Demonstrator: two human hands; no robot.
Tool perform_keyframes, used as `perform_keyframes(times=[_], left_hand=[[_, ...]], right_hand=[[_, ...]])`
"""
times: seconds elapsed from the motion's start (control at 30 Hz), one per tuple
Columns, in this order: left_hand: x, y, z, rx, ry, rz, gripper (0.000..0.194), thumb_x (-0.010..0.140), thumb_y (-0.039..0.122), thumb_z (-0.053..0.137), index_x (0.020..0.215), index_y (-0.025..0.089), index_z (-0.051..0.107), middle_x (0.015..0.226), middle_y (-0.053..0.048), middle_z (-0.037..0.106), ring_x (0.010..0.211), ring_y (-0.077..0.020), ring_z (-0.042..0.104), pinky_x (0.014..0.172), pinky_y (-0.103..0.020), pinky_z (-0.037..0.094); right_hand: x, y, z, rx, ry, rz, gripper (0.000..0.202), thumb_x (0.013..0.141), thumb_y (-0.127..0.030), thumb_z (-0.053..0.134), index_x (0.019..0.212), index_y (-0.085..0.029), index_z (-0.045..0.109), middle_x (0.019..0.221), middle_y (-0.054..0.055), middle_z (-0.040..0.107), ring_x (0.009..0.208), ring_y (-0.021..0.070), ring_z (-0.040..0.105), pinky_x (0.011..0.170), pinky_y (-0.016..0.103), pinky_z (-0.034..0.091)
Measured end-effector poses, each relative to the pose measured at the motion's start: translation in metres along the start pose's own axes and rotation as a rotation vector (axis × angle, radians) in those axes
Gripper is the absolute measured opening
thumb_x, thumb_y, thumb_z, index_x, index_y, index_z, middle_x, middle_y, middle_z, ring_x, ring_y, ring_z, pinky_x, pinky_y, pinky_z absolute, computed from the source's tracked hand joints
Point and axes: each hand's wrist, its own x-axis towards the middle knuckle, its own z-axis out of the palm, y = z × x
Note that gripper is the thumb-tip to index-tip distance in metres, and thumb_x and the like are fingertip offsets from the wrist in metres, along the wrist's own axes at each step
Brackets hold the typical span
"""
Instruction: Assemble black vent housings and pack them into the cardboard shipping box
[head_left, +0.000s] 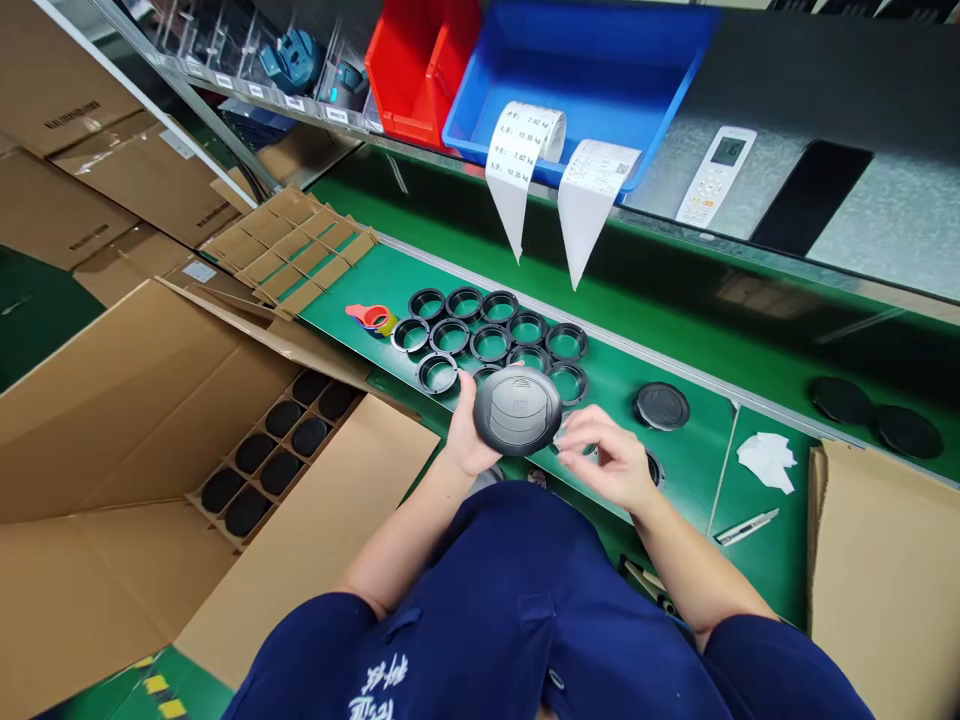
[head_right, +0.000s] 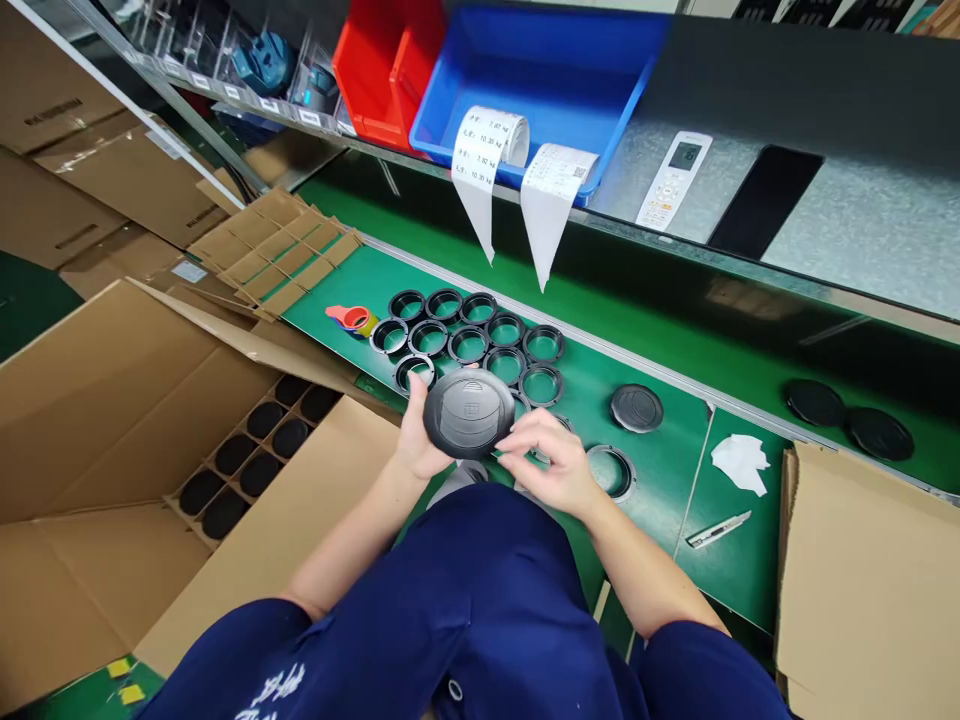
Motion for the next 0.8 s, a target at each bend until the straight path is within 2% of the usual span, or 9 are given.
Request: perform_keyframes(times=[0.1,0.2,0.23,0.3,0.4,0.57,0.7,0.8], left_hand=[[-0.015,0.011,0.005,0.026,-0.002,0.086,0.074,0.095,0.074,0.031,0.136,0.019,0.060,0.130,-0.012,0.068,0.132,-0.0335,0.055,0.112,-0.052,0.042],[-0.028,0.019,0.008,0.045,-0.013,0.139,0.076,0.092,0.076,0.035,0.137,0.021,0.060,0.130,-0.013,0.068,0.134,-0.0349,0.053,0.112,-0.053,0.042],[-0.032,0.021,0.009,0.047,-0.021,0.149,0.076,0.092,0.076,0.036,0.137,0.020,0.060,0.130,-0.013,0.068,0.135,-0.0349,0.052,0.113,-0.053,0.042],[-0.035,0.021,0.010,0.042,-0.035,0.145,0.074,0.093,0.074,0.037,0.136,0.019,0.061,0.128,-0.013,0.069,0.134,-0.0343,0.053,0.113,-0.052,0.041],[-0.032,0.014,0.010,0.016,-0.018,0.083,0.067,0.097,0.068,0.037,0.132,0.016,0.063,0.125,-0.013,0.070,0.131,-0.0320,0.056,0.114,-0.050,0.041],[-0.023,-0.004,0.003,-0.036,0.070,0.012,0.057,0.100,0.058,0.039,0.129,0.015,0.064,0.127,-0.013,0.070,0.127,-0.0292,0.059,0.111,-0.048,0.045],[-0.021,-0.013,-0.006,-0.012,0.090,-0.080,0.051,0.099,0.052,0.045,0.133,0.017,0.061,0.122,-0.013,0.072,0.120,-0.0317,0.064,0.106,-0.054,0.047],[-0.021,-0.016,-0.006,0.017,0.079,-0.090,0.053,0.099,0.052,0.045,0.134,0.017,0.061,0.121,-0.015,0.072,0.118,-0.0335,0.065,0.105,-0.057,0.047]], right_hand=[[-0.004,-0.013,0.001,0.019,-0.231,-0.079,0.015,0.093,-0.020,0.068,0.106,-0.027,0.071,0.079,0.002,0.073,0.077,0.0184,0.066,0.069,0.034,0.056],[-0.006,-0.025,0.000,0.013,-0.388,-0.145,0.024,0.097,-0.018,0.061,0.118,-0.027,0.067,0.099,0.005,0.075,0.094,0.0201,0.068,0.082,0.037,0.059],[-0.005,-0.028,0.000,-0.010,-0.389,-0.164,0.031,0.097,-0.019,0.061,0.127,-0.028,0.064,0.109,0.006,0.075,0.106,0.0222,0.066,0.090,0.041,0.058],[0.000,-0.029,0.000,-0.109,-0.310,-0.176,0.048,0.096,-0.023,0.063,0.143,-0.030,0.053,0.126,0.008,0.070,0.123,0.0261,0.058,0.101,0.047,0.054],[0.012,-0.017,0.004,-0.324,-0.164,-0.153,0.057,0.099,-0.032,0.059,0.153,-0.030,0.042,0.134,0.009,0.065,0.132,0.0299,0.049,0.109,0.054,0.046],[0.021,0.023,0.015,-0.504,-0.172,-0.049,0.046,0.105,-0.041,0.042,0.146,-0.024,0.051,0.127,0.010,0.067,0.129,0.0292,0.049,0.121,0.062,0.028],[0.015,0.038,0.021,-0.465,-0.214,0.015,0.041,0.106,-0.040,0.036,0.137,-0.022,0.057,0.113,0.009,0.070,0.118,0.0260,0.054,0.122,0.060,0.026],[0.013,0.037,0.022,-0.393,-0.164,0.040,0.039,0.107,-0.039,0.034,0.132,-0.022,0.059,0.108,0.008,0.070,0.114,0.0247,0.055,0.120,0.056,0.032]])
